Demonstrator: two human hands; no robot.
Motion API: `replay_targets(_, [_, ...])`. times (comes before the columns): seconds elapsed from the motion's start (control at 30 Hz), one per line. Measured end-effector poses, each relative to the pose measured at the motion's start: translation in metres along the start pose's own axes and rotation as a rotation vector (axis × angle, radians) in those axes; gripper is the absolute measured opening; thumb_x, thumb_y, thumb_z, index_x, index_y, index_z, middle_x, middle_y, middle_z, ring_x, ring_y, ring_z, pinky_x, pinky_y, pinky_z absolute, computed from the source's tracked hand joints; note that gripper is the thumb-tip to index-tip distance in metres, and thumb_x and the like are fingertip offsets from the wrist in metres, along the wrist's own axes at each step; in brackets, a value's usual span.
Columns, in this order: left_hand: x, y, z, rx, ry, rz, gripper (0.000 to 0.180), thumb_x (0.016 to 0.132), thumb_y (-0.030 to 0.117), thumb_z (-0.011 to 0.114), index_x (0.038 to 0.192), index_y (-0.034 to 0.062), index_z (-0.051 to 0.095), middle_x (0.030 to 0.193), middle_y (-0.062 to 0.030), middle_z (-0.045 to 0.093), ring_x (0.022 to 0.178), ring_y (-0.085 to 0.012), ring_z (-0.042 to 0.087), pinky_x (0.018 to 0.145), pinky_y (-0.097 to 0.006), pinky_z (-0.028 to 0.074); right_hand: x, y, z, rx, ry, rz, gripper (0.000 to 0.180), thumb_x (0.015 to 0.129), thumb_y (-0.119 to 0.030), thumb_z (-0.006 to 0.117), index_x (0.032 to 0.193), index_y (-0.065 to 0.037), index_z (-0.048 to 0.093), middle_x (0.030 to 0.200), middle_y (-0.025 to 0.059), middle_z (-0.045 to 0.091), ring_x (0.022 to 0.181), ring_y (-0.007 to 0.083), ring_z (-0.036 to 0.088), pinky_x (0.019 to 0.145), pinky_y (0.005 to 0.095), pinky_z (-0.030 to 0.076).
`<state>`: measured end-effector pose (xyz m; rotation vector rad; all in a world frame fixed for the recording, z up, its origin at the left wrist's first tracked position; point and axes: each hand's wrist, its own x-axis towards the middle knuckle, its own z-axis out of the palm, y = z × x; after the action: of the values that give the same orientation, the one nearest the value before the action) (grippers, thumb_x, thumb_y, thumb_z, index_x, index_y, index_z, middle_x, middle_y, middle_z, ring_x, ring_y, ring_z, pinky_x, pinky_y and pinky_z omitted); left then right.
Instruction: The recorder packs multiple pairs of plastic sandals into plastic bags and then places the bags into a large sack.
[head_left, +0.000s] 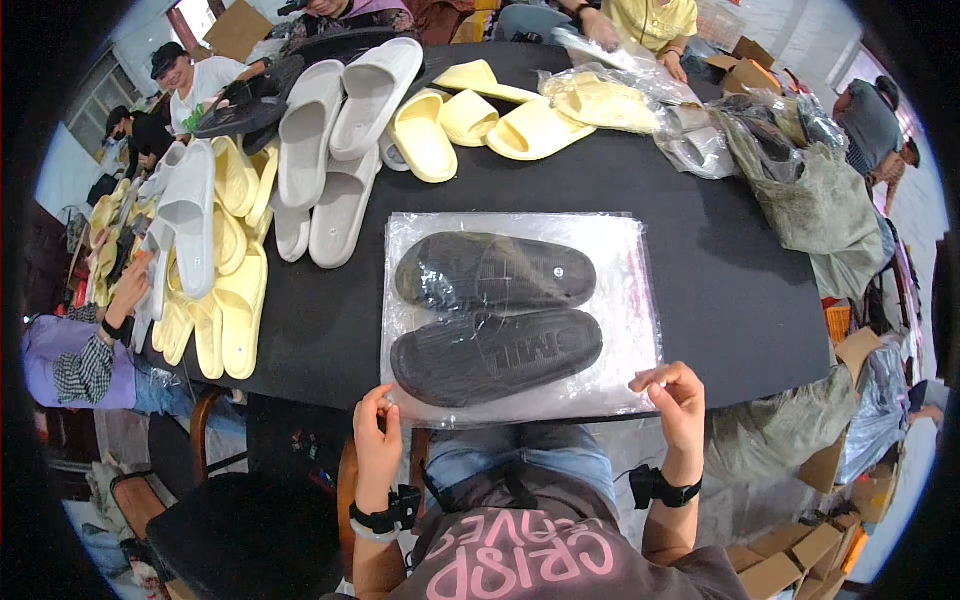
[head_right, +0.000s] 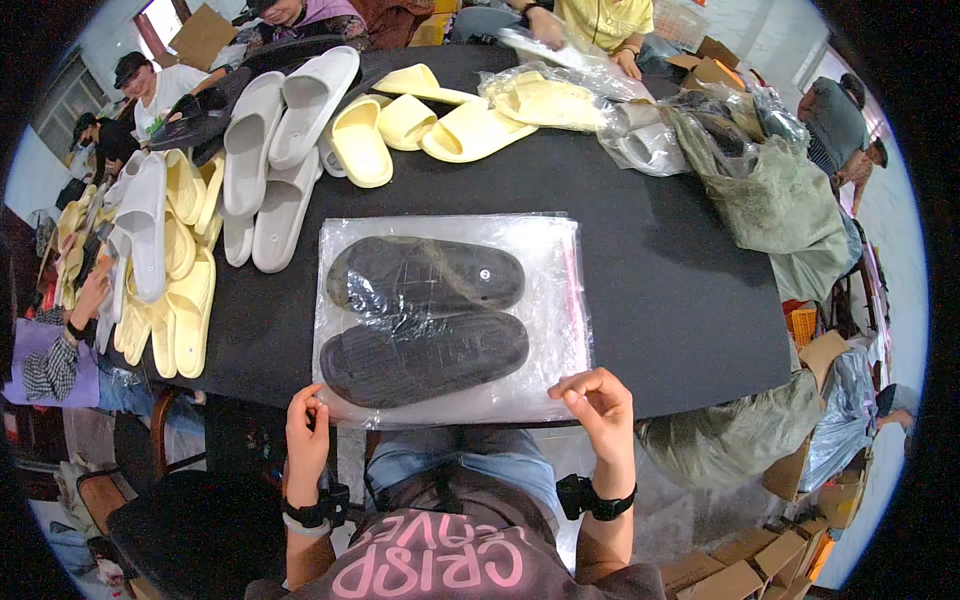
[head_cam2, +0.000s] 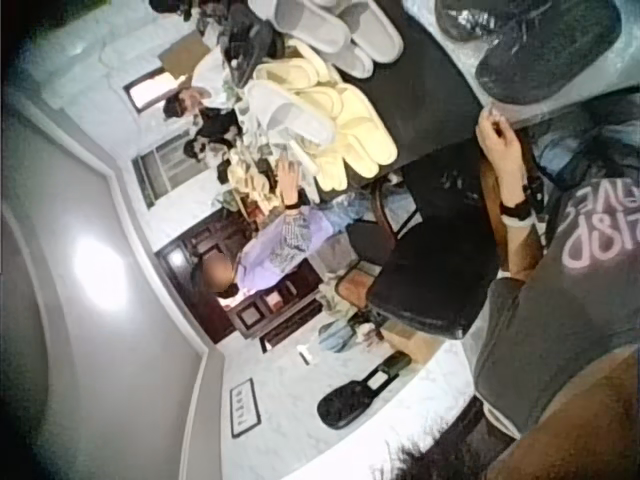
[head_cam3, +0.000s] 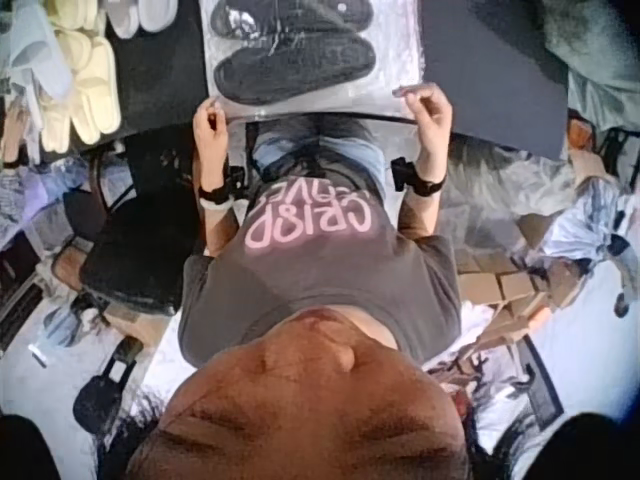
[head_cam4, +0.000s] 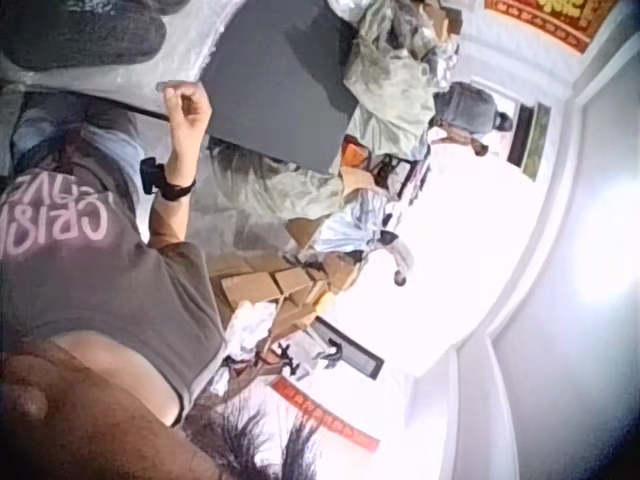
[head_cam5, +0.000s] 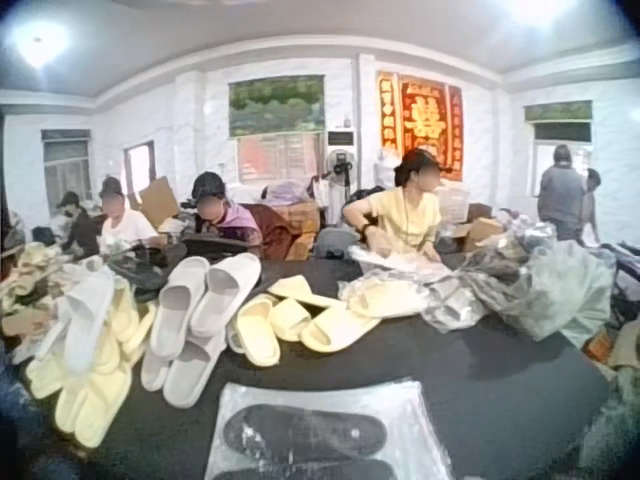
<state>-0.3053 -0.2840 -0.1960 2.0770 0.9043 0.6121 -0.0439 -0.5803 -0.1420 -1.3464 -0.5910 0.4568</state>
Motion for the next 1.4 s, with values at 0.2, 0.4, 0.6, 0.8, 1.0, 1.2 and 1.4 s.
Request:
replay_targets(0.2, [0.008, 0.014, -0.006, 0.197, -0.009, 0.058, 0.033, 0.088, 0.000, 0.056, 0.121, 0.0022, 0.056, 0.095, -0.0113, 0.054, 0.091, -0.0265, 0.052, 0.087, -0.039, 0.042, -0.008, 0.001, -0.022, -0.054, -0.123, 0.166, 0.022, 0.097, -0.023, 0.059, 0.090, -0.002, 0.060, 0.095, 0.0100, 0.070, 0.090, 0.0167, 0.063, 0.084, 0.0304, 0.048])
replay_targets(0.4, [0.041, 0.059, -0.001, 0.115, 0.075, 0.345, 0.040, 0.091, 0.005, 0.056, 0.130, -0.0005, 0.051, 0.126, -0.0190, 0.054, 0.119, -0.0330, 0.051, 0.105, -0.042, 0.036, 0.034, -0.032, -0.030, -0.288, -0.373, 0.148, 0.057, 0.098, -0.048, 0.049, 0.114, 0.004, 0.064, 0.107, 0.0143, 0.068, 0.101, 0.0212, 0.062, 0.090, 0.0335, 0.046])
replay_targets(0.6, [0.062, 0.048, 0.033, 0.080, -0.074, 0.335, 0.048, 0.099, 0.022, 0.048, 0.138, -0.0064, 0.042, 0.145, -0.0228, 0.041, 0.135, -0.0371, 0.039, 0.112, -0.044, 0.029, 0.043, -0.024, -0.049, -0.455, -0.715, 0.303, 0.031, 0.092, -0.025, 0.066, 0.107, 0.002, 0.070, 0.102, 0.0134, 0.071, 0.094, 0.0209, 0.066, 0.084, 0.0322, 0.050])
replay_targets(0.8, [0.060, 0.026, 0.046, 0.160, -0.006, 0.338, 0.054, 0.102, 0.032, 0.041, 0.144, -0.0016, 0.038, 0.150, -0.0188, 0.037, 0.139, -0.0337, 0.035, 0.116, -0.046, 0.022, 0.031, 0.023, -0.085, -0.224, -0.643, 0.402, 0.032, 0.100, -0.023, 0.053, 0.104, 0.004, 0.070, 0.100, 0.0125, 0.072, 0.095, 0.0204, 0.066, 0.088, 0.0334, 0.050])
replay_targets(1.0, [0.059, 0.019, 0.049, 0.165, 0.011, 0.354, 0.054, 0.102, 0.033, 0.040, 0.144, -0.0003, 0.038, 0.151, -0.0174, 0.037, 0.140, -0.0339, 0.033, 0.116, -0.047, 0.020, 0.084, -0.012, -0.035, -0.339, -0.688, 0.437, 0.029, 0.098, -0.016, 0.055, 0.119, 0.002, 0.064, 0.108, 0.0106, 0.070, 0.092, 0.0189, 0.065, 0.086, 0.0345, 0.051])
replay_targets(1.2, [0.060, 0.023, 0.048, 0.166, 0.001, 0.348, 0.056, 0.102, 0.034, 0.040, 0.144, -0.0019, 0.037, 0.149, -0.0186, 0.040, 0.140, -0.0350, 0.034, 0.116, -0.048, 0.020, 0.127, -0.010, 0.048, -0.765, -0.793, -0.328, 0.040, 0.086, -0.017, 0.071, 0.125, -0.011, 0.063, 0.131, 0.0156, 0.057, 0.116, 0.0290, 0.055, 0.100, 0.0407, 0.043])
replay_targets(1.4, [0.060, 0.021, 0.047, 0.178, -0.005, 0.346, 0.056, 0.101, 0.033, 0.042, 0.144, -0.0021, 0.037, 0.147, -0.0204, 0.041, 0.138, -0.0365, 0.035, 0.116, -0.048, 0.020, 0.148, 0.022, 0.100, -0.980, -1.010, -0.620, 0.035, 0.091, -0.027, 0.062, 0.123, -0.013, 0.064, 0.136, 0.0186, 0.048, 0.125, 0.0367, 0.048, 0.106, 0.0475, 0.037])
